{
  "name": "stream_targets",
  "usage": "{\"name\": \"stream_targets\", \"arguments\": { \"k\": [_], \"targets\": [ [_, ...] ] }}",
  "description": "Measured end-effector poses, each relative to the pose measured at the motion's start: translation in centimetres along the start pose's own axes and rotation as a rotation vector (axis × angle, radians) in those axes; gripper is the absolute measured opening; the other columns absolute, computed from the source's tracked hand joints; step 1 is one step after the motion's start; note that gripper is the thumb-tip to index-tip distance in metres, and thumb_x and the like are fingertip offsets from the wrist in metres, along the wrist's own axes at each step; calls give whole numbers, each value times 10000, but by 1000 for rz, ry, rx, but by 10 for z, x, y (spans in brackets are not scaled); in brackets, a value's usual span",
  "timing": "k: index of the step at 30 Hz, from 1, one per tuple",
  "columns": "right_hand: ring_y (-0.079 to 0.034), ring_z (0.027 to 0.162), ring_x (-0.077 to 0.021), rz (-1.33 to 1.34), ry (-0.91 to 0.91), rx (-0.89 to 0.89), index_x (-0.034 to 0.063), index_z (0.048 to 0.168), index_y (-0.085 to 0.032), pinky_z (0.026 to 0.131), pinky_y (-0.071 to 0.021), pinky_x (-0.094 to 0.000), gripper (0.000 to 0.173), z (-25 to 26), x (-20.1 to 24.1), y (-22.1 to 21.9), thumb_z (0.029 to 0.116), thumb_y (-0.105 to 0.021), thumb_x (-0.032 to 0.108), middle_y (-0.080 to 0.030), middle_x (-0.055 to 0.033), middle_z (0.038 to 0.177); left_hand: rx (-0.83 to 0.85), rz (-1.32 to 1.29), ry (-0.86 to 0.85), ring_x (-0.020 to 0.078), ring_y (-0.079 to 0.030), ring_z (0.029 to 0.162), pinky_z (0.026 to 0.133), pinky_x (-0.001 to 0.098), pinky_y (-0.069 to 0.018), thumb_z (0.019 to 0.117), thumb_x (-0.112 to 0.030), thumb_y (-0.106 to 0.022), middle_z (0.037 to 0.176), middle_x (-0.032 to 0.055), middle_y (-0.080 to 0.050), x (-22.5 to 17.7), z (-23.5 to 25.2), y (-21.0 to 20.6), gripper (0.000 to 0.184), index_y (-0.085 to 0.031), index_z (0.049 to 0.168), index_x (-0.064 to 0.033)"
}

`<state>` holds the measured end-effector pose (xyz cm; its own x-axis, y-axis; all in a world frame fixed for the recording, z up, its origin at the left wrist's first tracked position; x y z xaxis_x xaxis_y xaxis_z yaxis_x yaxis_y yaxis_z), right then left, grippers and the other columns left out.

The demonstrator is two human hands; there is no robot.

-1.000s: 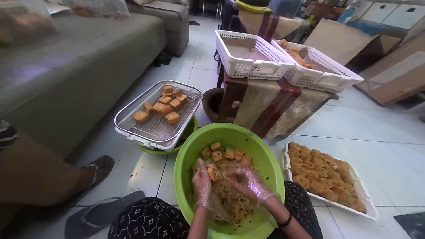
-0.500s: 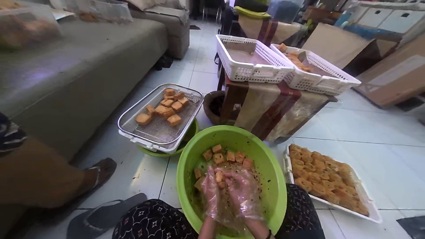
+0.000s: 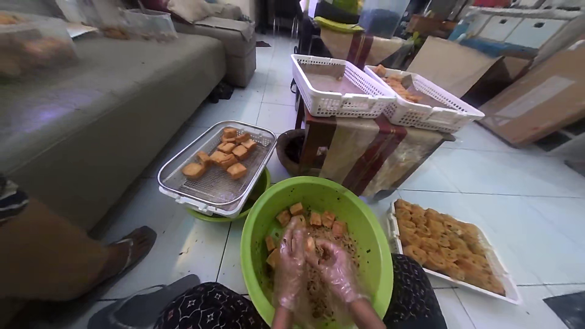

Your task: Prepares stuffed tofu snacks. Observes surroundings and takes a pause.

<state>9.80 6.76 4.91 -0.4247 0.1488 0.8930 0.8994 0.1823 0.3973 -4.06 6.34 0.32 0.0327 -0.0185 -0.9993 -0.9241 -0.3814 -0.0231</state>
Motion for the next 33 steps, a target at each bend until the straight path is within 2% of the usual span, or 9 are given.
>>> {"name": "stream_targets", "arguments": {
  "k": [4, 8, 11, 15, 18, 20, 24, 29, 33],
  "targets": [
    [-613, 1259, -252, -343, 137, 148, 79, 1233, -743, 1138, -427, -433, 312, 8, 3, 1, 1023, -576, 237, -700, -135, 1270, 86, 248, 364, 292, -674, 976, 901, 504, -540, 1088, -541, -234, 1009, 191, -694, 19, 6, 8, 718, -689, 1120, 13],
    [-644, 1113, -273, -403, 177, 73, 80, 1018, -791, 1016, -503, -445, 199, 18, 4, -2, 866, -733, 195, -696, -151, 1120, 56, 140, 333, 218, -642, 798, 769, 419, -547, 1112, -431, -284, 852, 136, -654, 24, 1, -3, 613, -684, 1006, 22],
    [-642, 1072, -267, -414, 169, 94, 50, 987, -750, 973, -507, -439, 206, 23, 9, -4, 829, -738, 182, -685, -142, 1068, 59, 98, 325, 174, -611, 708, 703, 382, -535, 1105, -391, -372, 766, 95, -626, 24, 0, -5, 547, -684, 927, 23],
    [-626, 1192, -208, -236, 305, 164, 89, 1185, -734, 1042, -518, -384, 303, 17, 30, 13, 910, -611, 58, -675, -100, 1251, 22, -49, 402, 173, -619, 689, 663, 373, -547, 1079, -443, -441, 803, 111, -654, 33, 5, 2, 538, -693, 1034, 31],
    [-553, 1354, -231, -219, 233, 354, 185, 1575, -397, 1051, -547, -401, 765, 11, 24, 12, 893, -740, 142, -401, -64, 1614, -12, -124, 417, 166, -618, 729, 684, 366, -544, 1070, -435, -470, 844, 118, -651, 33, 4, 2, 513, -683, 1070, 31],
    [-548, 1364, -235, -276, 170, 433, 198, 1638, -263, 1061, -535, -423, 930, 9, 12, 1, 869, -782, 127, -324, -56, 1667, 1, -88, 377, 185, -652, 808, 766, 389, -563, 1058, -401, -520, 919, 148, -684, 31, 2, -2, 480, -685, 1109, 47],
    [-644, 1230, -250, -351, 44, 275, 110, 1481, -550, 1068, -515, -406, 581, 13, 3, -5, 917, -634, -5, -609, -139, 1426, -81, 267, 243, 265, -662, 857, 818, 483, -543, 1039, -403, -559, 912, 166, -688, 6, 0, 5, 458, -704, 1072, 31],
    [-668, 1211, -254, -334, 243, -2, 99, 1347, -687, 1088, -499, -429, 440, -6, 0, -5, 951, -533, -16, -705, -122, 1295, -166, 234, 35, 247, -690, 1049, 985, 421, -527, 1040, -235, -565, 1098, 185, -722, -5, -6, 5, 340, -700, 1167, 51],
    [-703, 1070, -286, -333, 281, -54, 123, 1142, -803, 993, -538, -458, 345, -15, 6, -8, 895, -607, -18, -763, -128, 1092, -107, 1, 108, 121, -663, 782, 759, 314, -550, 1106, -264, -374, 863, 51, -715, 0, -4, 2, 440, -715, 970, -21]
  ]
}}
Point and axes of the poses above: each hand's wrist, its own z-axis towards the middle knuckle, its own y-axis out of the back of the hand, x = y × z, the point moved 8 cm from there along z, towards the middle knuckle
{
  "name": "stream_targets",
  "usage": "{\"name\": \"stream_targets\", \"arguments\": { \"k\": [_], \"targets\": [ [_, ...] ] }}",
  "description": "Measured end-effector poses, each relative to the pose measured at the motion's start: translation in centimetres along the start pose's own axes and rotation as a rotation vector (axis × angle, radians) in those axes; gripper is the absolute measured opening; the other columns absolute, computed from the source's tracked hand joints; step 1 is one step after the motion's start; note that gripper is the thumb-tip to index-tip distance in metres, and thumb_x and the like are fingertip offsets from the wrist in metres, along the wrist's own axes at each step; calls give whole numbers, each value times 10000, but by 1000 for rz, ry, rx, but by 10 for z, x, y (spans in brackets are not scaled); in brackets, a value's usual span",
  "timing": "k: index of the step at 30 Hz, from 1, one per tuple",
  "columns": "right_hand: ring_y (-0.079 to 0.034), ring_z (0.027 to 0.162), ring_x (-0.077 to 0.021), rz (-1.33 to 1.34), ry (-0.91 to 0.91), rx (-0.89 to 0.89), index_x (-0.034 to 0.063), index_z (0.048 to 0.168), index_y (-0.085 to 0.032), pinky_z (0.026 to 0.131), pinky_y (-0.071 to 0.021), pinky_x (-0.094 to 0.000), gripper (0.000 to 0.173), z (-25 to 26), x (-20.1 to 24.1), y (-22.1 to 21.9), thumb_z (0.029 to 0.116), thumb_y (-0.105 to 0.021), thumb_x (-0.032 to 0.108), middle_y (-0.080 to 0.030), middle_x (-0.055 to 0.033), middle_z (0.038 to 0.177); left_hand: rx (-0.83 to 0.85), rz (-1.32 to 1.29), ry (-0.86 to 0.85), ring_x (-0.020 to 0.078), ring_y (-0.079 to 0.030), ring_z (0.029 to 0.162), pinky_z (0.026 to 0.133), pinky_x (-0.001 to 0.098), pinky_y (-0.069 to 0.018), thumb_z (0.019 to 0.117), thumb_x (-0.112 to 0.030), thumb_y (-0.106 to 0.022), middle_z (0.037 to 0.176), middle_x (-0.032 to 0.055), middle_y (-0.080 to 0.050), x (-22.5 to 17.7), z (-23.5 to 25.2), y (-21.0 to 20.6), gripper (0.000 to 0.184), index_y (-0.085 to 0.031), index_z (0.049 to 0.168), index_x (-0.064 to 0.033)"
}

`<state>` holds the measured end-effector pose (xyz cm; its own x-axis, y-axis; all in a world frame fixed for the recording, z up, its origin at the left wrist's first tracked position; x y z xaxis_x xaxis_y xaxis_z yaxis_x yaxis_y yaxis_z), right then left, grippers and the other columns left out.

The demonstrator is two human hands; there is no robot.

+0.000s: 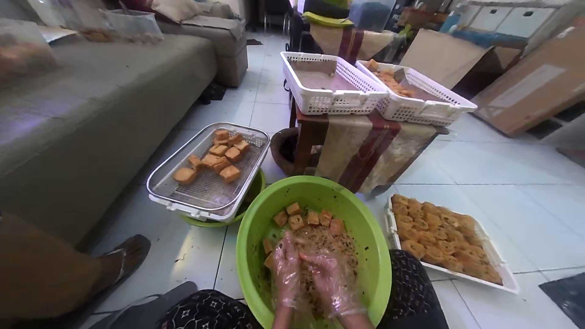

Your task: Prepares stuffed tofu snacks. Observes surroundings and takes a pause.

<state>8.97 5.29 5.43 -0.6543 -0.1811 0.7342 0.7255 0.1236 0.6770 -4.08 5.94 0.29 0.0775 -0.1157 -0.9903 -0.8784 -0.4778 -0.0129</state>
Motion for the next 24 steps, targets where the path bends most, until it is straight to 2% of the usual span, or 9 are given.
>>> {"name": "stream_targets", "arguments": {
  "k": [2, 4, 8, 12, 14, 16, 18, 22, 24],
  "targets": [
    [-663, 1126, -300, -75, -65, 118, 121, 1068, -815, 1045, -488, -468, 220, 12, 1, -3, 923, -652, 95, -751, -124, 1101, 24, 21, 66, 128, -636, 681, 669, 319, -542, 1114, -313, -337, 753, 46, -672, 4, -1, -1, 521, -709, 903, -15],
    [-636, 1165, -305, -122, -81, 226, 80, 1071, -784, 1065, -471, -460, 205, 26, 0, -10, 922, -652, 129, -718, -145, 1135, 37, 107, 94, 161, -630, 679, 680, 362, -552, 1111, -329, -363, 728, 78, -642, 5, -3, -3, 522, -701, 906, 11],
    [-608, 1195, -342, -18, 81, 321, 26, 1167, -735, 1068, -471, -459, 269, 35, 11, -9, 913, -652, 61, -665, -218, 1212, -25, 112, 52, 261, -678, 870, 854, 473, -558, 1054, -245, -548, 929, 204, -698, 1, -2, 2, 368, -694, 1046, 92],
    [-598, 1276, -287, 274, -43, 330, 20, 1407, -545, 1082, -494, -427, 392, 29, -7, -17, 1031, -545, 131, -590, -202, 1396, -214, 107, -26, 186, -634, 750, 749, 396, -559, 993, -255, -666, 817, 156, -658, 7, 10, 18, 355, -672, 938, 96],
    [-596, 1293, -288, 459, -144, 373, 27, 1508, -441, 1097, -484, -453, 502, 25, -13, -35, 1054, -549, 212, -566, -211, 1441, -200, 89, -16, 181, -645, 807, 808, 388, -556, 1051, -277, -561, 873, 173, -661, 9, 7, 16, 411, -655, 1010, 121],
    [-561, 1329, -274, 596, -128, 378, 15, 1508, -433, 1133, -447, -445, 530, 28, -17, -54, 1044, -574, 229, -550, -210, 1456, -109, 1, 19, 103, -661, 887, 868, 315, -560, 1117, -365, -260, 946, 121, -677, 15, 7, 10, 597, -627, 1100, 105],
    [-562, 1320, -308, 583, -129, 376, -6, 1488, -440, 1133, -442, -464, 557, 38, -25, -66, 1008, -633, 201, -562, -242, 1423, 8, -90, 25, 129, -656, 1008, 939, 341, -536, 1088, -441, -34, 1092, 170, -678, 20, 11, 2, 794, -571, 1201, 134],
    [-605, 1236, -378, 491, -324, 491, -27, 1452, -462, 1072, -473, -525, 558, 52, -49, -70, 1019, -639, 278, -592, -286, 1344, 147, -57, -22, 280, -487, 1356, 1127, 421, -396, 1076, -451, -24, 1489, 302, -439, 24, 20, -9, 772, -348, 1486, 117],
    [-602, 1240, -387, 418, -310, 492, -8, 1483, -426, 1067, -473, -535, 571, 56, -48, -46, 1026, -629, 268, -576, -285, 1367, 170, -45, -12, 282, -464, 1381, 1138, 414, -387, 1077, -453, -29, 1509, 291, -417, 31, 27, -9, 756, -310, 1508, 100]
  ]
}}
Point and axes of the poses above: each hand's wrist, its own z-axis towards the middle knuckle, its own y-axis out of the back of the hand, x = y × z, the point moved 8 cm from there along z, towards the middle knuckle
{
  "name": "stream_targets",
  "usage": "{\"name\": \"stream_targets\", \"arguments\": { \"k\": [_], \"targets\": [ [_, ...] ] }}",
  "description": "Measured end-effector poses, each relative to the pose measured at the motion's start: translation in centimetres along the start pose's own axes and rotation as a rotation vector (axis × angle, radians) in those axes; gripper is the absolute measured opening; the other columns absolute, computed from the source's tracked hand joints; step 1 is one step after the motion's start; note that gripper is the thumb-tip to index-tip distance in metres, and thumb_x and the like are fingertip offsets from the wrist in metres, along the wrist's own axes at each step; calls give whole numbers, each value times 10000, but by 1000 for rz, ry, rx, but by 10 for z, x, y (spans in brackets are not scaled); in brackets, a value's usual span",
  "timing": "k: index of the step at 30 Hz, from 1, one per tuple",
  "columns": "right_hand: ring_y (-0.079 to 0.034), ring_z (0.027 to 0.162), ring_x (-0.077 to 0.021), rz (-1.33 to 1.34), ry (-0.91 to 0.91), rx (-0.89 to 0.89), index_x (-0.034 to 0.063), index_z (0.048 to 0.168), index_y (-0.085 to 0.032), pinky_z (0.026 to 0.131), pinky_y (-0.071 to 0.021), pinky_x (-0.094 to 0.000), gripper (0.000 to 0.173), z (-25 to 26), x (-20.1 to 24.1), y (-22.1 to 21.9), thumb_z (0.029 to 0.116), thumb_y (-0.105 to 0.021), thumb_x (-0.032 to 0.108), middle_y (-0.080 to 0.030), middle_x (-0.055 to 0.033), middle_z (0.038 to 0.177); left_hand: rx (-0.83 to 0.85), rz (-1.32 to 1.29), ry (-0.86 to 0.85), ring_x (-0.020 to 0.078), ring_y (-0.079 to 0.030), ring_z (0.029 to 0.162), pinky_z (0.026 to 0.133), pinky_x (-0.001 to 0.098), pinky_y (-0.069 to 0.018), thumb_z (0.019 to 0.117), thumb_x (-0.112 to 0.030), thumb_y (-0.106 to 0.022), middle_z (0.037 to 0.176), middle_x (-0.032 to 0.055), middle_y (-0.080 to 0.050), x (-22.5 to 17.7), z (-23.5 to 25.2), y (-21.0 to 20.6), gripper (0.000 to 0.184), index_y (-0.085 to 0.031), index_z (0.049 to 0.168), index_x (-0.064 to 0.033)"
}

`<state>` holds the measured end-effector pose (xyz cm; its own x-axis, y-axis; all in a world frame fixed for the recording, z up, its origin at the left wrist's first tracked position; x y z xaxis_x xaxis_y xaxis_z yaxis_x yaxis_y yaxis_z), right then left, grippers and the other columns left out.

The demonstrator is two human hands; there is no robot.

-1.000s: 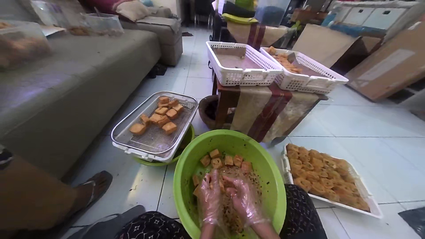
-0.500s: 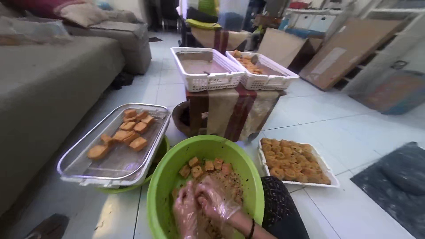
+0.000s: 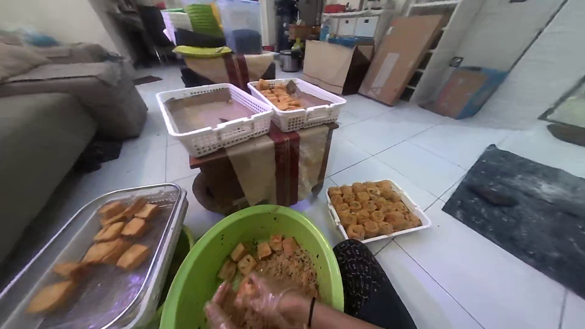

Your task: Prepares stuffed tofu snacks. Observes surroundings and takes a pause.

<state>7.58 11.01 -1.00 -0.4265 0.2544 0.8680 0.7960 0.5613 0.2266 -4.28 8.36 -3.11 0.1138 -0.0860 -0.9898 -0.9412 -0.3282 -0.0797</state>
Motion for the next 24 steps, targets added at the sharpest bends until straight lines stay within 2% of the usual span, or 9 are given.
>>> {"name": "stream_targets", "arguments": {
  "k": [5, 8, 10, 12, 14, 16, 17, 19, 24],
  "targets": [
    [-559, 1329, -294, -192, 190, -141, 28, 1490, -463, 1143, -435, -431, 603, -26, 20, 42, 980, -693, 252, -550, -217, 1449, 88, -66, 206, 270, -605, 1218, 1002, 461, -516, 1107, -440, -232, 1394, 196, -571, 11, -12, -6, 612, -449, 1479, -5],
    [-456, 1440, -293, -217, 216, -34, 67, 1599, -320, 1209, -356, -431, 780, -34, 25, 40, 952, -731, 213, -440, -205, 1569, 125, 43, 196, 260, -627, 1185, 995, 440, -533, 1099, -341, -394, 1366, 209, -593, 2, -19, -16, 507, -474, 1475, -10],
    [-419, 1473, -282, -223, 220, 124, 94, 1641, -215, 1215, -345, -433, 865, -38, 34, 38, 950, -729, 176, -349, -186, 1636, 52, 114, 207, 227, -655, 1061, 932, 408, -548, 1091, -327, -442, 1244, 218, -643, -7, -21, -12, 500, -507, 1427, 37],
    [-626, 1251, -255, -23, 262, 159, 79, 1591, -358, 1044, -533, -410, 707, -33, 35, 47, 963, -683, 96, -460, -184, 1555, -48, 73, 248, 136, -630, 726, 672, 317, -560, 1095, -383, -420, 905, 118, -666, -3, -17, -2, 500, -582, 1309, 39],
    [-720, 982, -213, 44, 223, 111, 35, 1434, -551, 852, -615, -381, 404, -13, 21, 59, 1037, -562, 112, -625, -170, 1343, -133, -76, 324, 99, -558, 547, 516, 262, -506, 1101, -447, -358, 703, 48, -597, 1, -14, 7, 538, -618, 1152, 21],
    [-705, 1018, -237, -327, 99, 85, 28, 1315, -646, 931, -573, -413, 314, 5, -9, 63, 1058, -547, 179, -679, -168, 1234, -171, -216, 387, 91, -548, 517, 478, 244, -489, 1097, -500, -302, 694, 30, -585, 1, -15, 9, 564, -590, 1182, -24],
    [-667, 1146, -318, -562, 44, 121, 31, 1292, -674, 1031, -508, -509, 327, 9, -27, 57, 1028, -592, 206, -677, -199, 1264, -168, -276, 398, 87, -542, 512, 466, 238, -481, 1097, -504, -290, 707, 24, -582, -1, -15, 7, 546, -569, 1225, -52],
    [-591, 1231, -467, -891, -52, 244, 11, 1251, -686, 1034, -453, -667, 344, 0, -60, 36, 957, -689, 190, -635, -272, 1293, -140, -332, 372, 71, -527, 500, 448, 217, -467, 1108, -459, -287, 714, 12, -582, -2, -14, 4, 487, -562, 1220, -73],
    [-614, 1168, -497, -963, -86, 336, -64, 1200, -662, 964, -488, -673, 288, -31, -72, 22, 939, -667, 59, -636, -310, 1239, -103, -284, 297, 86, -540, 547, 504, 236, -488, 1116, -318, -319, 754, 30, -591, 2, -16, 10, 413, -586, 1189, -12]
  ]
}}
Point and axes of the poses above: each hand's wrist, its own z-axis towards the middle knuckle, its own y-axis out of the back of the hand, x = y × z, the point moved 8 cm from there along z, towards the middle knuckle
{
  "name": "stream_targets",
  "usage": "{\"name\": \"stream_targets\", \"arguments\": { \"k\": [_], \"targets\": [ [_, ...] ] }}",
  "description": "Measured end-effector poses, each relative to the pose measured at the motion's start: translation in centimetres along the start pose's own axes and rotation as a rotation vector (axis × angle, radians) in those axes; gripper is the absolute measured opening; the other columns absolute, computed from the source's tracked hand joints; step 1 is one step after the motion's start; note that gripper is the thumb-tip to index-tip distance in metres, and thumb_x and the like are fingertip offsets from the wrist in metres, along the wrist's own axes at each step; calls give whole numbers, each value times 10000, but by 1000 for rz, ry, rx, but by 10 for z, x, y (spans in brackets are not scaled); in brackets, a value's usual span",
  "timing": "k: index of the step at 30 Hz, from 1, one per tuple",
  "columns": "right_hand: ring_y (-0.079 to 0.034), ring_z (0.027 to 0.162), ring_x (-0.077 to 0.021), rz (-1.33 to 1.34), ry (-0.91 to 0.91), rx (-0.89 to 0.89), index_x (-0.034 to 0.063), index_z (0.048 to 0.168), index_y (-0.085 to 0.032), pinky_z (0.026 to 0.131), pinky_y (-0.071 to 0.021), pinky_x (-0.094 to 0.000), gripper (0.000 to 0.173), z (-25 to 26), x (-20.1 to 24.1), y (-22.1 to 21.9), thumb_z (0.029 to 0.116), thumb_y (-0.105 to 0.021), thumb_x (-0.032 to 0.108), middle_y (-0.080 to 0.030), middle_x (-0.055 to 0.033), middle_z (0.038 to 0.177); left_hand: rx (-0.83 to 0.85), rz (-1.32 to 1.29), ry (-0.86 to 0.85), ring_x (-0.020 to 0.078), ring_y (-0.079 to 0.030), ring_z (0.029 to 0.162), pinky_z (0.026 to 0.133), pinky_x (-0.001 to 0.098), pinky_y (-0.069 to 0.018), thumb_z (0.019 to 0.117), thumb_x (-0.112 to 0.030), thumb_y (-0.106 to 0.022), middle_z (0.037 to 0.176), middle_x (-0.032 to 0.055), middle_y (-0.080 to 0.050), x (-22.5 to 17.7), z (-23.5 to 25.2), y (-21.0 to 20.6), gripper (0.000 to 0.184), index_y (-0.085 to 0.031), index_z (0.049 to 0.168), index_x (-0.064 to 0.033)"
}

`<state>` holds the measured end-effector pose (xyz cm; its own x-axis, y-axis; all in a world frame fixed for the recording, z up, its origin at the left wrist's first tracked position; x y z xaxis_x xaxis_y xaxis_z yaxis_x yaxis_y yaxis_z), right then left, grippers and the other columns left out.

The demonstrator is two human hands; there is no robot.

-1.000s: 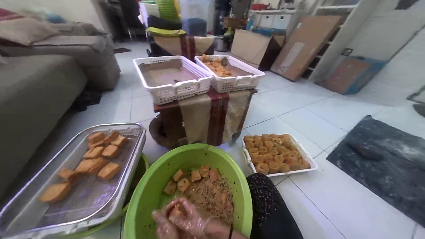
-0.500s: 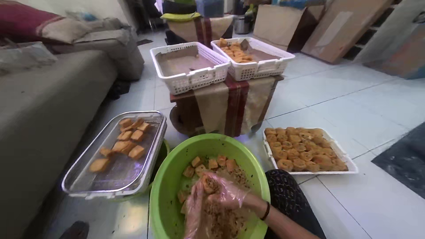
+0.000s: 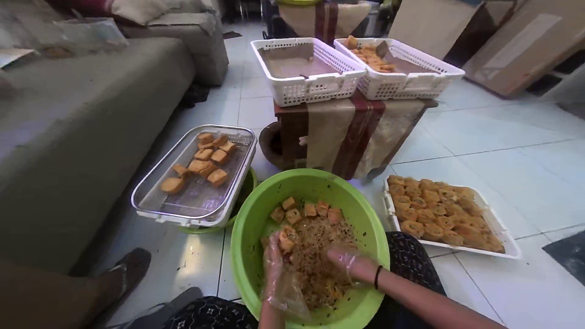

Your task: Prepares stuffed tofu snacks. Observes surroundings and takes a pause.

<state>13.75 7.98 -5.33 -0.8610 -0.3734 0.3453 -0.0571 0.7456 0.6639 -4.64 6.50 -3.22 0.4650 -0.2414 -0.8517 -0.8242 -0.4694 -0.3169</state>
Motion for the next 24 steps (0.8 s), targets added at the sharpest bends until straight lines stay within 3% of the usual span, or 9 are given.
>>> {"name": "stream_targets", "arguments": {
  "k": [3, 5, 7, 10, 14, 16, 18, 20, 24],
  "targets": [
    [-619, 1198, -432, 222, 29, -75, 11, 1283, -671, 1046, -456, -623, 384, -3, -12, 24, 922, -731, 128, -660, -261, 1260, -54, -99, 17, 82, -551, 520, 445, 225, -478, 1108, -301, -351, 748, 44, -610, 4, -2, 2, 367, -598, 1140, -32],
    [-628, 1206, -349, 387, 27, -175, 54, 1311, -671, 1072, -464, -538, 410, -17, -8, 48, 908, -729, 95, -666, -213, 1282, -87, -13, 46, 116, -547, 618, 525, 270, -470, 1109, -331, -373, 848, 82, -611, 3, -4, 3, 410, -609, 1209, -10],
    [-669, 1108, -221, 567, 101, -363, 44, 1215, -717, 1010, -521, -405, 311, -31, 0, 70, 912, -736, 114, -710, -142, 1196, -139, 144, 44, 141, -553, 611, 534, 306, -482, 1100, -407, -388, 797, 92, -608, -2, -5, 1, 488, -650, 1103, 5],
    [-688, 1029, -112, 809, 189, -640, 16, 1123, -746, 942, -556, -287, 233, -53, 28, 94, 923, -733, 135, -738, -87, 1129, -168, 399, -30, 267, -621, 750, 718, 466, -537, 1098, -448, -368, 846, 190, -642, -10, -4, -1, 608, -674, 1049, 74],
    [-690, 1129, -164, 862, 132, -808, 32, 1296, -683, 1007, -560, -337, 313, -58, 66, 86, 1019, -548, 87, -700, -109, 1278, -126, 452, -164, 256, -667, 994, 920, 452, -534, 1099, -356, -418, 1094, 206, -687, -18, -10, -6, 494, -648, 1224, 62],
    [-663, 1221, -203, 692, 118, -871, 87, 1349, -678, 1082, -512, -389, 404, -58, 79, 72, 991, -504, 19, -692, -105, 1325, -121, 400, -182, 225, -676, 938, 878, 424, -554, 1106, -338, -397, 1051, 182, -693, -15, -9, -5, 476, -662, 1195, 47],
    [-691, 1131, -284, 519, 62, -934, 173, 1273, -749, 1016, -534, -474, 416, -66, 88, 66, 935, -571, 10, -738, -123, 1200, -108, 338, -201, 189, -672, 821, 780, 399, -573, 1113, -361, -343, 924, 129, -691, -12, -7, -5, 516, -693, 1097, 18],
    [-695, 1053, -308, 444, 21, -956, 218, 1131, -816, 960, -547, -492, 312, -70, 88, 68, 898, -664, 78, -758, -114, 1074, -65, 327, -229, 163, -664, 815, 773, 382, -556, 1114, -378, -285, 894, 82, -702, -12, -6, -6, 569, -718, 1027, -19],
    [-659, 1118, -291, 386, -17, -831, 115, 1006, -800, 1040, -490, -472, 167, -54, 82, 82, 903, -700, 201, -744, -93, 1060, 7, 369, -211, 140, -644, 834, 809, 357, -545, 1117, -336, -313, 884, 100, -672, -12, -13, -16, 526, -688, 1052, 27]
  ]
}}
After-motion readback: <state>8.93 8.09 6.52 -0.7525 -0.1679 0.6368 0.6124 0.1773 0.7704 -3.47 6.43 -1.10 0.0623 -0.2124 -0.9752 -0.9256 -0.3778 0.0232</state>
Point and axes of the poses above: each hand's wrist, its own z-axis towards the middle knuckle, its own y-axis out of the back of the hand, x = y × z, the point moved 8 cm from there along z, towards the middle knuckle
